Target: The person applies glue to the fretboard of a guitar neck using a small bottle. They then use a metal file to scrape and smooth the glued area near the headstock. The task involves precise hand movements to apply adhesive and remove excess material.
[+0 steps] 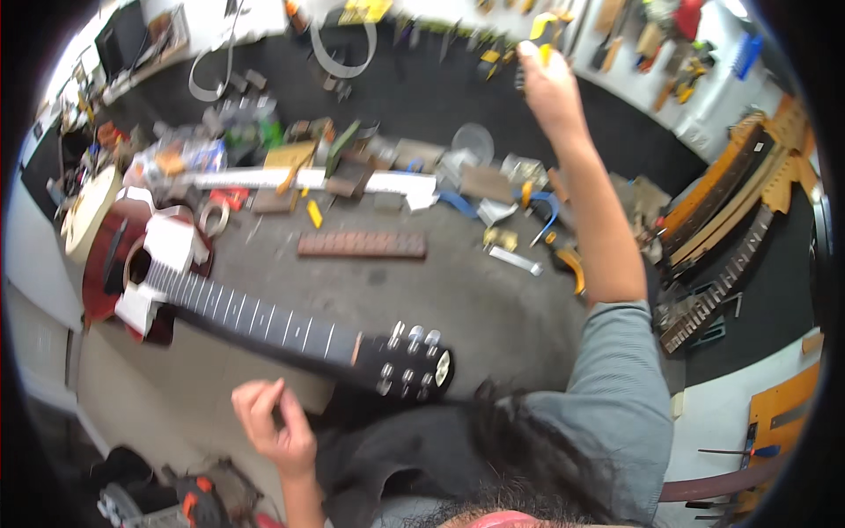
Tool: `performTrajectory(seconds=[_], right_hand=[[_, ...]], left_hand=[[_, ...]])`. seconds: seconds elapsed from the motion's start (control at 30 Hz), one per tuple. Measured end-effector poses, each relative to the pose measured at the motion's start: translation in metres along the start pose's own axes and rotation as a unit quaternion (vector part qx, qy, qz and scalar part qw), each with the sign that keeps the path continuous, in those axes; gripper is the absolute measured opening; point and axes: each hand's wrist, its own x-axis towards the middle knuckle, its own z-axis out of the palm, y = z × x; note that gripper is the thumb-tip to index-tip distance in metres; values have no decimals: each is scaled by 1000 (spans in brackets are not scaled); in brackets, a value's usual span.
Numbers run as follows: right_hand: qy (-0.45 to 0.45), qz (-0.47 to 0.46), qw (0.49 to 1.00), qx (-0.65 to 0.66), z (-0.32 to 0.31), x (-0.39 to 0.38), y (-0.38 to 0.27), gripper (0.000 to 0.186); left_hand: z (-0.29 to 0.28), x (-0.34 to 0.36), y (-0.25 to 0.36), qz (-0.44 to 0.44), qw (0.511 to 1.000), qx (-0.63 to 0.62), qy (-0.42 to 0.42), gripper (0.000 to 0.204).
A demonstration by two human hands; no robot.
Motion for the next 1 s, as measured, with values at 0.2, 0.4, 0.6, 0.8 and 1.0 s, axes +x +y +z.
performTrajectory(seconds=[0.2,0.4,0.6,0.8,1.0], right_hand=[[-270,69,944,179,8,-263,-127,54],[-588,98,783,175,6,-380,-200,61],[-466,-142,859,156,7,-389,-171,19],[-308,-117,939,98,19,-403,-137,57],[-345,-99,924,134,24,-416,-141,61]], left_hand=[[22,44,30,65,967,-196,-150,48],[27,11,33,-88,904,-284,-308,82],[-29,-53,21,-264,889,-249,-280,76],[-77,-84,40,-267,918,-75,-283,70],[-84,-96,63,-247,917,23,-311,62]])
